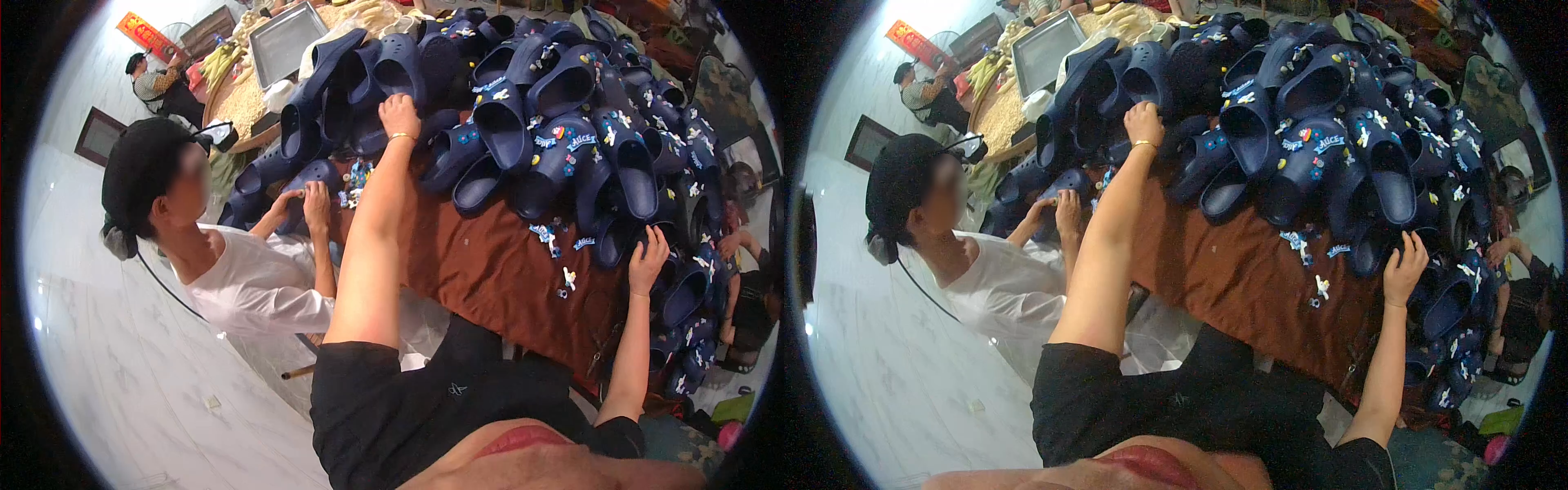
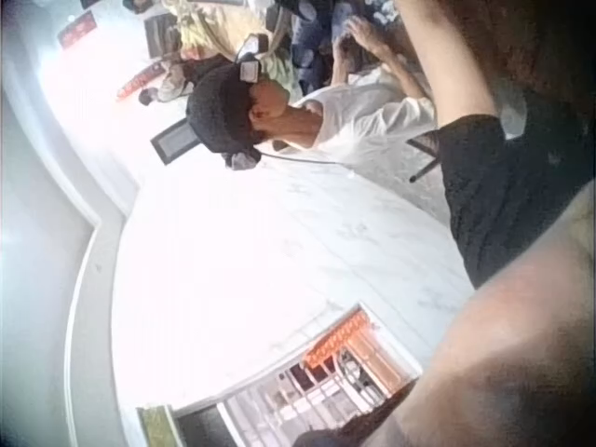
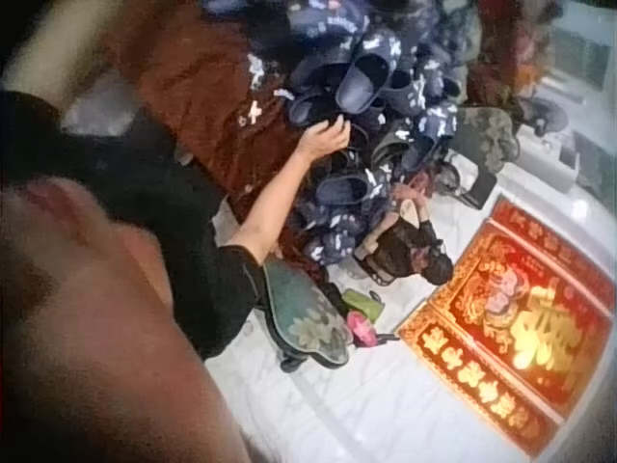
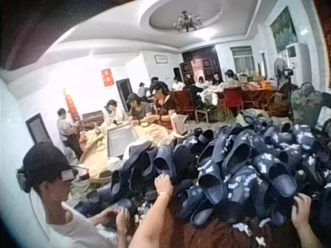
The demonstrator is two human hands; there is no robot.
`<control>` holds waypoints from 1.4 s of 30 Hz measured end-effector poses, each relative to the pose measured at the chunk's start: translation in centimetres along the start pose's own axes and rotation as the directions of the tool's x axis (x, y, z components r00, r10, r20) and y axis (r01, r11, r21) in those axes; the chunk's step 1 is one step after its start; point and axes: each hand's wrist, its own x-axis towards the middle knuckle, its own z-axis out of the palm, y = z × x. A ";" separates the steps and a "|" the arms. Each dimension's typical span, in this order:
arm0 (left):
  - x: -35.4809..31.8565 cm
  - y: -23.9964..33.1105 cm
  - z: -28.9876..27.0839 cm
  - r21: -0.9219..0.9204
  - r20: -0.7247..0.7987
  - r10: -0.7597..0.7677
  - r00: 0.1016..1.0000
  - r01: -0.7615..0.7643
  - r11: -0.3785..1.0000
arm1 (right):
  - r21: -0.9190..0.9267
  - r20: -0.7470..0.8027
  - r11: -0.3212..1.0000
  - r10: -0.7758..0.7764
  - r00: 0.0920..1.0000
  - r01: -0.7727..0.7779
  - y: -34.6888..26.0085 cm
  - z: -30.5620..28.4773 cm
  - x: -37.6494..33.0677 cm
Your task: Attaching small decorative charms or pins to the holes of rubber sandals.
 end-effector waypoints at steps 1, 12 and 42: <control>-0.3 0.6 -0.8 -0.093 -0.007 0.008 1.000 -0.009 0.996 | 0.001 0.002 1.000 0.018 1.000 -0.018 -0.1 -0.4 -0.2; -21.3 7.2 -18.1 -0.663 0.004 0.206 0.979 -0.151 0.733 | 0.476 0.079 0.874 0.065 0.995 -0.095 -8.3 0.3 -3.6; -36.7 6.6 0.4 -0.166 0.760 0.263 0.594 -0.214 0.963 | 0.014 0.627 0.916 0.304 0.717 -0.400 -13.4 6.4 -7.8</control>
